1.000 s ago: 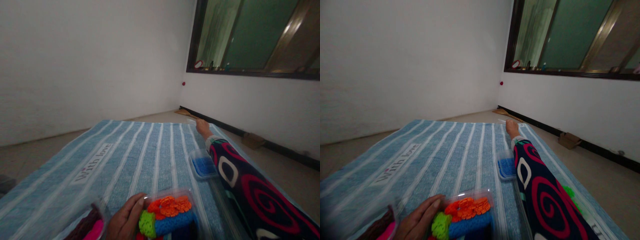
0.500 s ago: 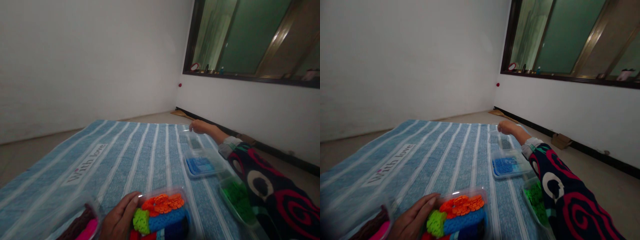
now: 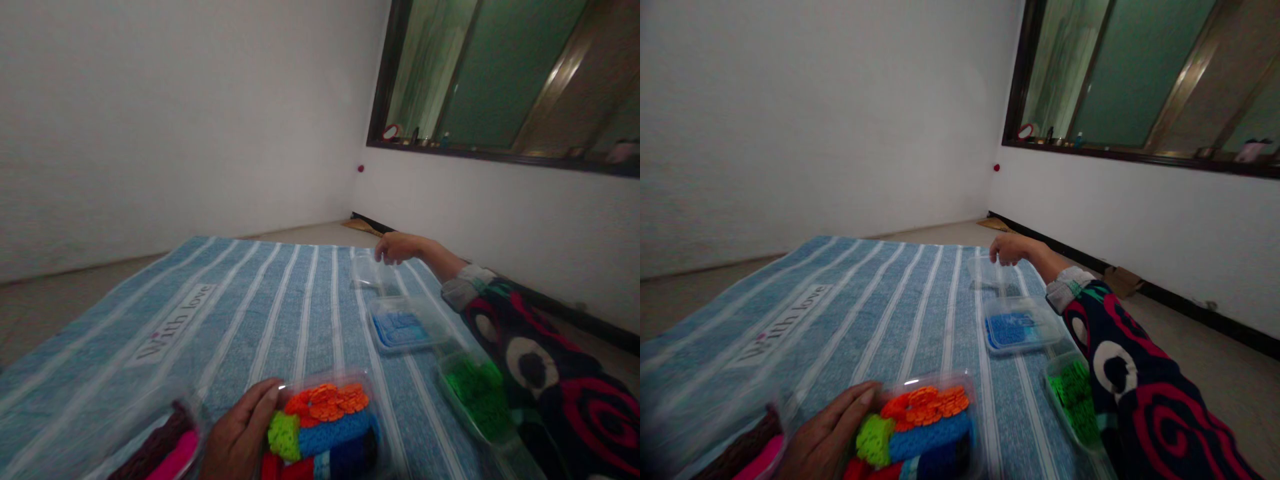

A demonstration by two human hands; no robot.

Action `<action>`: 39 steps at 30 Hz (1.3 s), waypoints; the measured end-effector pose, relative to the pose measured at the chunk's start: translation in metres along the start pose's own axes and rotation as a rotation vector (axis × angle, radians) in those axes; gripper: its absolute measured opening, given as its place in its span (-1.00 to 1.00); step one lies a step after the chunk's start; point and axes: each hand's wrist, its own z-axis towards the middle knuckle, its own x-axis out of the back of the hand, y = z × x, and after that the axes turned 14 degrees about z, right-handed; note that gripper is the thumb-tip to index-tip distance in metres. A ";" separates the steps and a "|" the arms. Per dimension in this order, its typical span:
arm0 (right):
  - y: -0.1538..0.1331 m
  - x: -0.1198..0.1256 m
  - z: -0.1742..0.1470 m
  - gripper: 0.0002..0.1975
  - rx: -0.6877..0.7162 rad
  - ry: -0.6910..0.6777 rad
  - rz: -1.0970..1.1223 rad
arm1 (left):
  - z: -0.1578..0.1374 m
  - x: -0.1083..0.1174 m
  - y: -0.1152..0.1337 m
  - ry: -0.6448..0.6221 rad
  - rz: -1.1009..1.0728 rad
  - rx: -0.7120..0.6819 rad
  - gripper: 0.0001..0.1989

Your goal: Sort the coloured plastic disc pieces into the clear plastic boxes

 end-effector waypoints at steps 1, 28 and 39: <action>-0.001 0.001 -0.002 -0.71 0.008 -0.020 0.103 | 0.000 0.000 0.000 -0.019 -0.019 0.005 -0.63; -0.046 -0.109 -0.052 -0.85 0.448 0.048 0.956 | -0.002 -0.008 -0.003 -0.153 -0.247 -0.029 -0.61; -0.016 -0.176 -0.127 -0.92 0.331 0.310 1.268 | -0.003 -0.010 -0.001 -0.197 -0.372 -0.080 -0.62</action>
